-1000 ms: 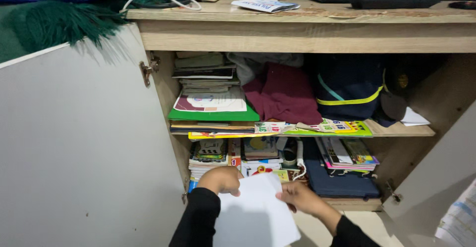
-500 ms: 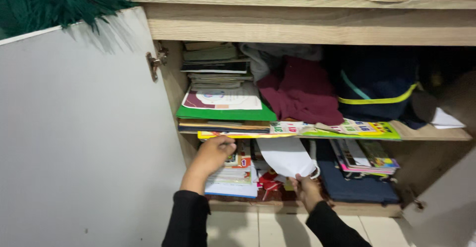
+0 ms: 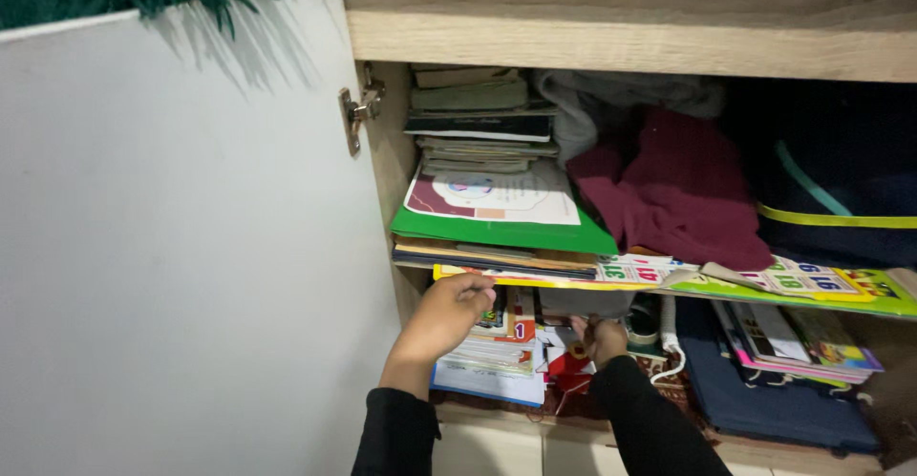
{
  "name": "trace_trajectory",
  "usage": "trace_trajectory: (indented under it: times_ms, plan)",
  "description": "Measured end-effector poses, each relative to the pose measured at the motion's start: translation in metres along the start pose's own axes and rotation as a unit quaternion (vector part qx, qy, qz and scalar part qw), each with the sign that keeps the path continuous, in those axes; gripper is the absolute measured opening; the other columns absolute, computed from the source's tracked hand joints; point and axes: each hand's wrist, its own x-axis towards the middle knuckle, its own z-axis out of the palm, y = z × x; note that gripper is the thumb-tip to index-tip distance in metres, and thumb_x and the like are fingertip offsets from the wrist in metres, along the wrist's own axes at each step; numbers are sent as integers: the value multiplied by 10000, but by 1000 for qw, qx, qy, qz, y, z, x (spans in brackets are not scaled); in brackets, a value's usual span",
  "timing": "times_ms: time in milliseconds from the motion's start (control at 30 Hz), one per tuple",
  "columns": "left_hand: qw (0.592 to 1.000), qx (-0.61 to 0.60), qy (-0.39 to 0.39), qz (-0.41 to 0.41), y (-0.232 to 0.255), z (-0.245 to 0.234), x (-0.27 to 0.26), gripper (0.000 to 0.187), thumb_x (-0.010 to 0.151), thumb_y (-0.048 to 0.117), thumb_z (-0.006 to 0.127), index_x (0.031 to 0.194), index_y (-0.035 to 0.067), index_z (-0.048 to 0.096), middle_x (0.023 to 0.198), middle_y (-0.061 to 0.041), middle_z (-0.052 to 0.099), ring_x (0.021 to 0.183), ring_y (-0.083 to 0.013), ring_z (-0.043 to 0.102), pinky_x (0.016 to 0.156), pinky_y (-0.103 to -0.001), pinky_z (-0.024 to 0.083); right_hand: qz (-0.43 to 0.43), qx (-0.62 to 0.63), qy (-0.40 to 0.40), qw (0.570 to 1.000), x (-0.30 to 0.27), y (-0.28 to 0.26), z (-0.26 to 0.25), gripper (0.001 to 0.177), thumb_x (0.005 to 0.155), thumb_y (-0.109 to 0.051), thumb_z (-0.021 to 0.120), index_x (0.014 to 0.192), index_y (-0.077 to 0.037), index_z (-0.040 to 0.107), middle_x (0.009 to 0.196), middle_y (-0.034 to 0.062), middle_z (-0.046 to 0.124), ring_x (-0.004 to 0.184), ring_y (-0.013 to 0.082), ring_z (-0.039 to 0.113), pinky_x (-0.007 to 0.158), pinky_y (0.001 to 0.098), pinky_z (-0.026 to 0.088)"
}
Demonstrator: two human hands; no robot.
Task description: The person opens a cabinet and retrieves several items of clothing. They fold a green patterned cloth, a lime green cloth, a grey sweatshirt, and a maroon sweatshirt one by one, placing each folded item back onto the cabinet shelf. Finally, they close the cabinet doors.
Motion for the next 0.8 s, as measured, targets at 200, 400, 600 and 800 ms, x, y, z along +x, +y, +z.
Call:
trace_trajectory:
  times_ms: [200, 400, 600, 800]
  plan:
    - [1000, 13, 1, -13, -8, 1, 6, 304, 920, 192, 665, 1146, -7, 710, 896, -54, 720, 765, -129, 631, 733, -280, 533, 10, -36, 2, 999, 7, -8, -6, 468, 985, 76, 378, 1448, 46, 312, 1401, 294, 504, 1148, 401, 649, 938, 456, 591]
    - [998, 52, 22, -19, -23, 0, 17, 233, 904, 175, 640, 971, -20, 749, 816, -53, 744, 697, -138, 655, 655, -285, 530, 41, -8, 27, 999, -11, 22, 41, 363, 1051, -35, 371, 1352, 151, 452, 1219, 324, 653, 1011, 328, 726, 841, 344, 588]
    - [997, 8, 65, -31, -35, -15, 13, 201, 916, 153, 617, 954, -6, 733, 804, -75, 729, 669, -147, 633, 618, -291, 519, 10, -35, -37, 999, -53, 111, 111, 352, 1044, -174, 424, 1320, 42, 461, 1141, 190, 639, 997, 298, 700, 779, 384, 620]
    - [997, -24, 66, -20, -25, -34, 2, 185, 924, 121, 601, 985, -15, 712, 845, -84, 732, 762, -143, 671, 690, -277, 538, 34, -18, 1, 999, -69, 170, 145, 337, 957, 94, 465, 1283, 160, 413, 1175, 285, 600, 1004, 414, 733, 759, 463, 661]
